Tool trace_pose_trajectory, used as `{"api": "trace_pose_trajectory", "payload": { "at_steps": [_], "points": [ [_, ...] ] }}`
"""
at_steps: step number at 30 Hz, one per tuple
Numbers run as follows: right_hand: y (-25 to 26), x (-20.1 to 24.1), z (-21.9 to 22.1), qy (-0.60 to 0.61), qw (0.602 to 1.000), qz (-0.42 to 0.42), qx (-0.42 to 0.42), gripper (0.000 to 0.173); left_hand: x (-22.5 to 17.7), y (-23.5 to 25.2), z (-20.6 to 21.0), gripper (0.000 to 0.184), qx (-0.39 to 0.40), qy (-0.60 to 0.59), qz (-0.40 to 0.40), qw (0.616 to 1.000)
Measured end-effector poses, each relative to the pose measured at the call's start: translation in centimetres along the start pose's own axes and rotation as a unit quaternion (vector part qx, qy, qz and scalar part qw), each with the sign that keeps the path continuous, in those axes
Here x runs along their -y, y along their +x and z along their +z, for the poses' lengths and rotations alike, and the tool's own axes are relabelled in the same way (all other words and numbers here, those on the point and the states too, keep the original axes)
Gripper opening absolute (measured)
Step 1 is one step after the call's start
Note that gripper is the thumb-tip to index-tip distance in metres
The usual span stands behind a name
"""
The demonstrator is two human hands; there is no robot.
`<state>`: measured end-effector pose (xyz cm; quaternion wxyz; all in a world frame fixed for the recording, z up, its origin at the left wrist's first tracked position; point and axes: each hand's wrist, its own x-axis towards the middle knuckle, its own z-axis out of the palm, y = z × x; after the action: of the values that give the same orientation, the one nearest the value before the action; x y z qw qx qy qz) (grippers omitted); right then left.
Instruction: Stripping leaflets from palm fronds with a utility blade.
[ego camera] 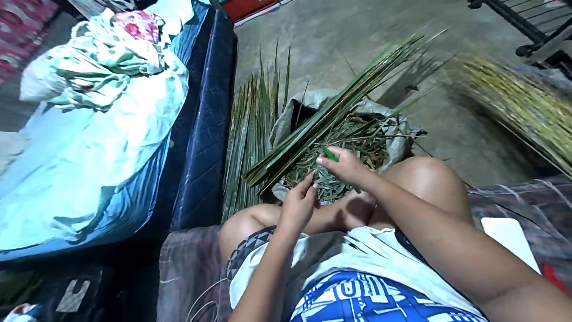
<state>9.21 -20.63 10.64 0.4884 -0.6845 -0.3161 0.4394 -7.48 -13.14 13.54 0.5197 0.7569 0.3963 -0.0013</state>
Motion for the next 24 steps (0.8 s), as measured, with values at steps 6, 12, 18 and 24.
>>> {"api": "trace_pose_trajectory", "payload": {
  "at_steps": [6, 12, 18, 24],
  "points": [
    [1.0, -1.1, -1.6, 0.034, 0.994, 0.026, -0.106, 0.023, -0.1, 0.0, -0.4, 0.05, 0.051, 0.135, -0.004, 0.99],
    [-0.7, 0.3, -0.3, -0.115, 0.993, 0.025, -0.017, 0.028, 0.3, 0.6, -1.2, 0.047, -0.007, 0.184, 0.006, 0.983],
    [-3.3, 2.4, 3.2, -0.335, 0.936, 0.032, 0.108, 0.033, 0.7, 1.1, -1.2, 0.047, -0.048, 0.206, -0.003, 0.977],
    [0.1, 1.3, 0.8, -0.381, 0.918, 0.077, -0.08, 0.031, 0.5, 1.2, -0.7, 0.047, -0.03, 0.224, -0.007, 0.974]
  ]
}}
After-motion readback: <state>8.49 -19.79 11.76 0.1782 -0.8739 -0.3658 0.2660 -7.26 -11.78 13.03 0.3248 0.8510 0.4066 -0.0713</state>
